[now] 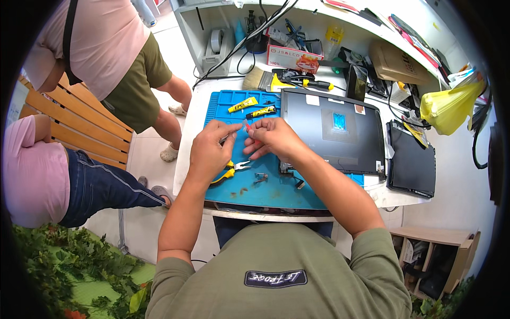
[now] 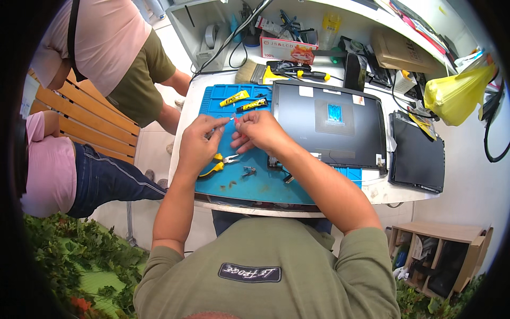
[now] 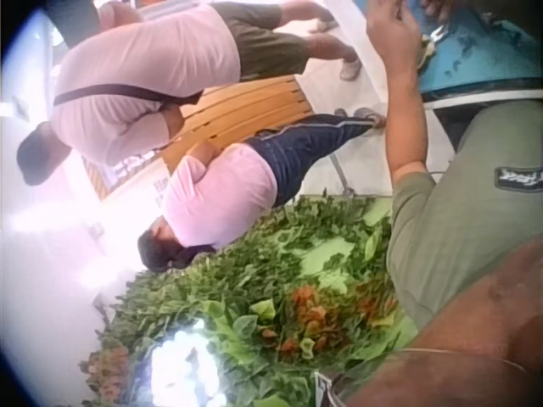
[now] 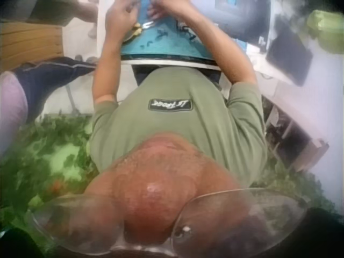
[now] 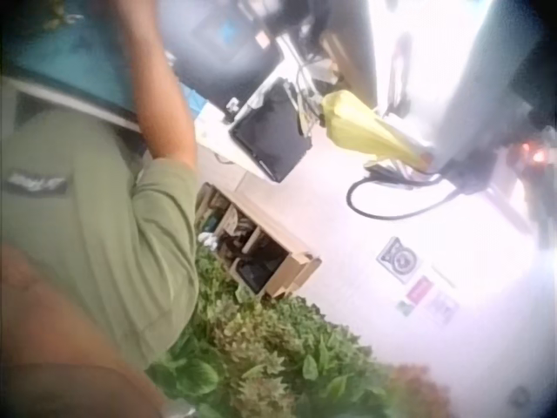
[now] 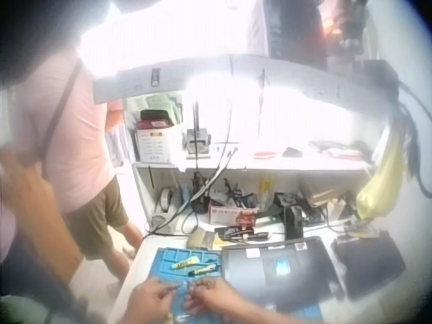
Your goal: The person handles internal electronic components and a disassembled device on a workstation, moving small parts by hand and picking up a screen panel.
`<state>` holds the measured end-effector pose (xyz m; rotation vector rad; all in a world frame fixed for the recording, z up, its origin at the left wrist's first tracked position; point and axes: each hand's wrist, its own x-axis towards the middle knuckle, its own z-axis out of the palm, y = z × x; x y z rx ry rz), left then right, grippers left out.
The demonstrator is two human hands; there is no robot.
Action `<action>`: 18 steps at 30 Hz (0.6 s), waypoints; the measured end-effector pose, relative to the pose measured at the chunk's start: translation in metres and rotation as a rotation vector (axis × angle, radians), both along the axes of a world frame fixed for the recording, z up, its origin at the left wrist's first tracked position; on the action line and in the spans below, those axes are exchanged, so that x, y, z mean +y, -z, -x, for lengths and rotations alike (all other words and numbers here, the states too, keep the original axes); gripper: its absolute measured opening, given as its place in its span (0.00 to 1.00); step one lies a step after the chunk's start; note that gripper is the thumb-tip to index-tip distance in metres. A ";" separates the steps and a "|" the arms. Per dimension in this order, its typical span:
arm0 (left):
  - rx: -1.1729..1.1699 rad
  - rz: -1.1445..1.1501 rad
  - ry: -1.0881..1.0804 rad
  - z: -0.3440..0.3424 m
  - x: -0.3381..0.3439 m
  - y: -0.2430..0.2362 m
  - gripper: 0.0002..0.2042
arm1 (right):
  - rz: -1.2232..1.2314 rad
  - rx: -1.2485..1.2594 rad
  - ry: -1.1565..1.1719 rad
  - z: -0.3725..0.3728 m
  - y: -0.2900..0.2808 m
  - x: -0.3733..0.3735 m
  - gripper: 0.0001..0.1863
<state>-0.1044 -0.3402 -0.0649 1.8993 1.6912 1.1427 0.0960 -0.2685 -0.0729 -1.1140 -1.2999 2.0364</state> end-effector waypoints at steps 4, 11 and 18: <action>0.021 -0.076 0.000 -0.003 0.000 0.001 0.10 | -0.025 0.082 0.079 0.001 -0.002 -0.007 0.14; 0.039 -0.166 -0.023 -0.014 -0.003 -0.002 0.11 | -0.069 0.132 0.146 0.003 -0.001 -0.018 0.12; 0.028 -0.227 -0.042 -0.017 0.000 -0.006 0.11 | -0.108 0.193 0.169 0.000 0.000 -0.026 0.11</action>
